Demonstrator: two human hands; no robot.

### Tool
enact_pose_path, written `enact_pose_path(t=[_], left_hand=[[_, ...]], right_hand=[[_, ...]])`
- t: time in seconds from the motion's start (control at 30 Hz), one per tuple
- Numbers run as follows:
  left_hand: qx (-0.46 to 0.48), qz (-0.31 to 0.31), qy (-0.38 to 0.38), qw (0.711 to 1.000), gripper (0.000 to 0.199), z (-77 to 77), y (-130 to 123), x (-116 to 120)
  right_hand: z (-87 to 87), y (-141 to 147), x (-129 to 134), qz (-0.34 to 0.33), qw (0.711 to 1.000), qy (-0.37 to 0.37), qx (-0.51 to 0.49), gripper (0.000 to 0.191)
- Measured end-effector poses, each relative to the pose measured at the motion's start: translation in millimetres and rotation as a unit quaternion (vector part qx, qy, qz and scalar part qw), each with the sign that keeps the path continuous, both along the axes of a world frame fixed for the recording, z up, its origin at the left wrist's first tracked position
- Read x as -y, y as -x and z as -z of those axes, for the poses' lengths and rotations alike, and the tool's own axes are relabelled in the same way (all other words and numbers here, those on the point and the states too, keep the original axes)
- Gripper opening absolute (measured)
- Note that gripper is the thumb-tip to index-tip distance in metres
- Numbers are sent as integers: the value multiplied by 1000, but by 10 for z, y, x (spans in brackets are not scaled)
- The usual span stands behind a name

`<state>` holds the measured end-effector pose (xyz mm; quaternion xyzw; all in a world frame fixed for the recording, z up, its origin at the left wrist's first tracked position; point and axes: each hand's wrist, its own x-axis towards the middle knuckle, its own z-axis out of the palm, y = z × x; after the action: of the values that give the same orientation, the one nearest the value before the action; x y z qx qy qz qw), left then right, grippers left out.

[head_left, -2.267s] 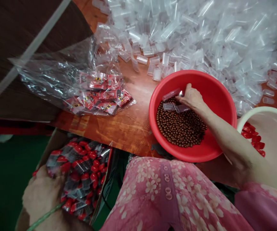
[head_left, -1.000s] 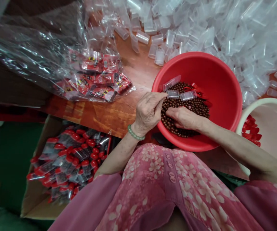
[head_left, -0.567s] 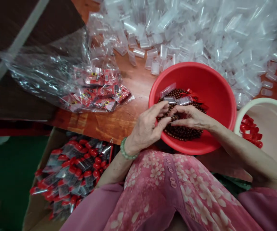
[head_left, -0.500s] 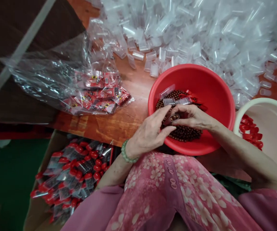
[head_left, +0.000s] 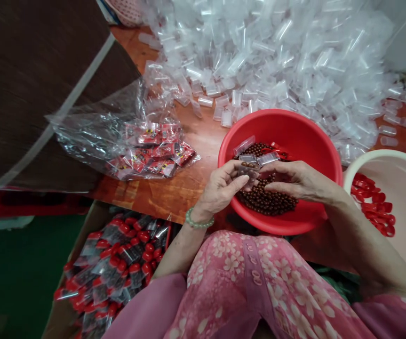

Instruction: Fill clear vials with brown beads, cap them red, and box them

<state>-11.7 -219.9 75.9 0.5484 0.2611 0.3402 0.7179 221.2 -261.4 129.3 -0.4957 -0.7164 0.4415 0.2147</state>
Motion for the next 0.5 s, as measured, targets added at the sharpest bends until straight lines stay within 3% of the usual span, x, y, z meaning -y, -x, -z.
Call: enact_pose_path(t=[0.1,0.27,0.5], left_hand=[[31,19,26,999,36,-9,-40,18],[17,34,8,999,38,-32,-94,37],[-38,-2,-105,994,30,-45,-75,15]], right_hand=[[-64,-102,-14,5,995,-30,95,30],[-153,-3,-42,45,996,-78,-6,36],[-171,151,-91,3,992,-127,-26,24]])
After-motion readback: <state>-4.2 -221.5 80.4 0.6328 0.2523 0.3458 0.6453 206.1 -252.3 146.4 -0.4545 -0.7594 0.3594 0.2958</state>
